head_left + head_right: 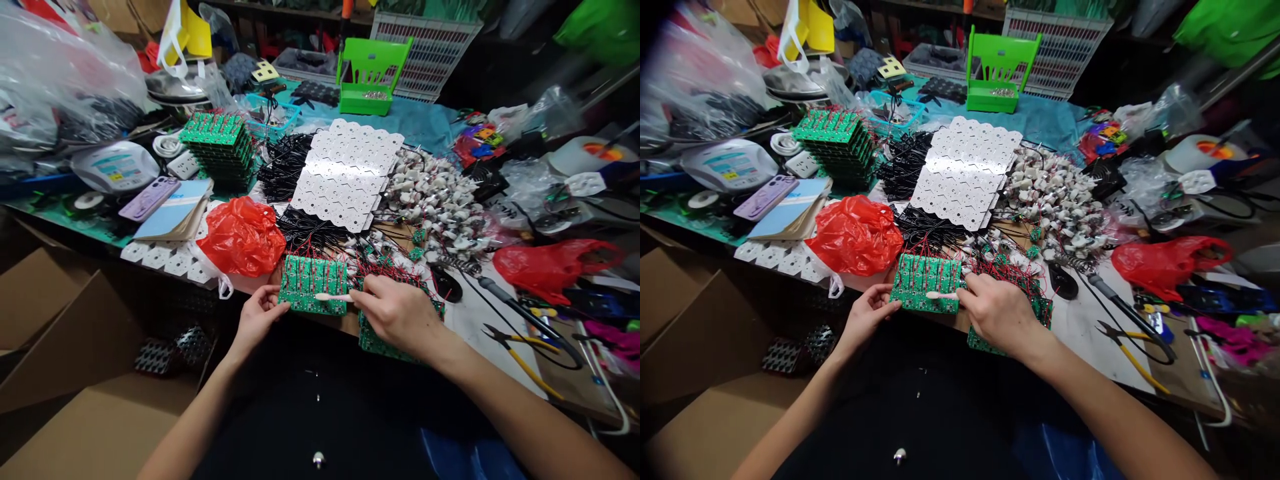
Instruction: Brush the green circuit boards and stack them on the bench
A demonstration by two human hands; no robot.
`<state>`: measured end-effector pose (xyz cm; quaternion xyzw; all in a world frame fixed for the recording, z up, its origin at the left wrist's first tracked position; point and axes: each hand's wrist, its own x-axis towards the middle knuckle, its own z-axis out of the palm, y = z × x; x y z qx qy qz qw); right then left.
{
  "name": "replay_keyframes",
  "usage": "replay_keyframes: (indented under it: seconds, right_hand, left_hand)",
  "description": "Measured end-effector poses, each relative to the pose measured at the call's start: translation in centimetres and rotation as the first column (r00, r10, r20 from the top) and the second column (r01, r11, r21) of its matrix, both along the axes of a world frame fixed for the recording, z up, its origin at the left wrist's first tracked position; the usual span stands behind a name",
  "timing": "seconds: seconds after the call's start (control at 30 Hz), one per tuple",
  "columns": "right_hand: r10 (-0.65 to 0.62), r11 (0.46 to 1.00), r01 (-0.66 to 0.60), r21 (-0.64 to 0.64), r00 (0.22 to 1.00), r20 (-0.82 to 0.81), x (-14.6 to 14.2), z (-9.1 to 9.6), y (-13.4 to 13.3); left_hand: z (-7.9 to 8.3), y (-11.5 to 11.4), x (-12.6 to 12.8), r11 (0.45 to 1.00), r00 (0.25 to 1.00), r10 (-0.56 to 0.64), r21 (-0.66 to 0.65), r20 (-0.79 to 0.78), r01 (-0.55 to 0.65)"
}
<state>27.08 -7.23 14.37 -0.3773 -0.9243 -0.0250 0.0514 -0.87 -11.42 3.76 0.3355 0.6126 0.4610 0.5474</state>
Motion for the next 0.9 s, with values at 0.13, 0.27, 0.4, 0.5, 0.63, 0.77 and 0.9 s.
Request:
replay_keyframes:
  seconds: [0.13,0.27,0.4,0.5,0.63,0.77,0.9]
  right_hand:
    - [-0.047,0.988,0.038,0.148,0.998,0.053,-0.3,-1.3,3.0]
    - [-0.151,0.964,0.151,0.220,0.988,-0.015,-0.4,-1.6,5.2]
    - [-0.184,0.952,0.228,0.207,0.960,-0.210,0.2,-0.6,4.9]
    - [-0.178,0.957,0.244,0.159,0.921,-0.345,1.4,0.3,3.7]
    - [-0.177,0.963,0.254,0.090,0.848,-0.499,3.4,0.9,2.3]
    - [-0.173,0.967,0.250,0.053,0.792,-0.586,4.0,1.0,1.2]
    - [-0.160,0.980,0.197,0.013,0.828,-0.537,3.1,0.2,0.2]
  left_hand:
    - [-0.1,0.1,-0.1,1.000,1.000,-0.015,0.002,0.007,0.014]
    - [0.2,0.2,-0.1,1.000,1.000,-0.021,-0.006,0.002,0.021]
    - [1.7,0.0,0.5,1.000,1.000,-0.008,0.014,0.019,0.008]
    - [3.3,-0.1,0.9,1.000,0.994,0.006,-0.003,0.110,-0.006]
    - [5.2,1.8,0.6,0.999,0.972,-0.006,-0.042,0.234,0.016]
    - [5.9,7.7,0.5,0.998,0.964,0.024,0.057,0.265,-0.041]
    - [5.9,13.9,1.4,0.993,0.998,0.023,0.116,0.059,-0.030]
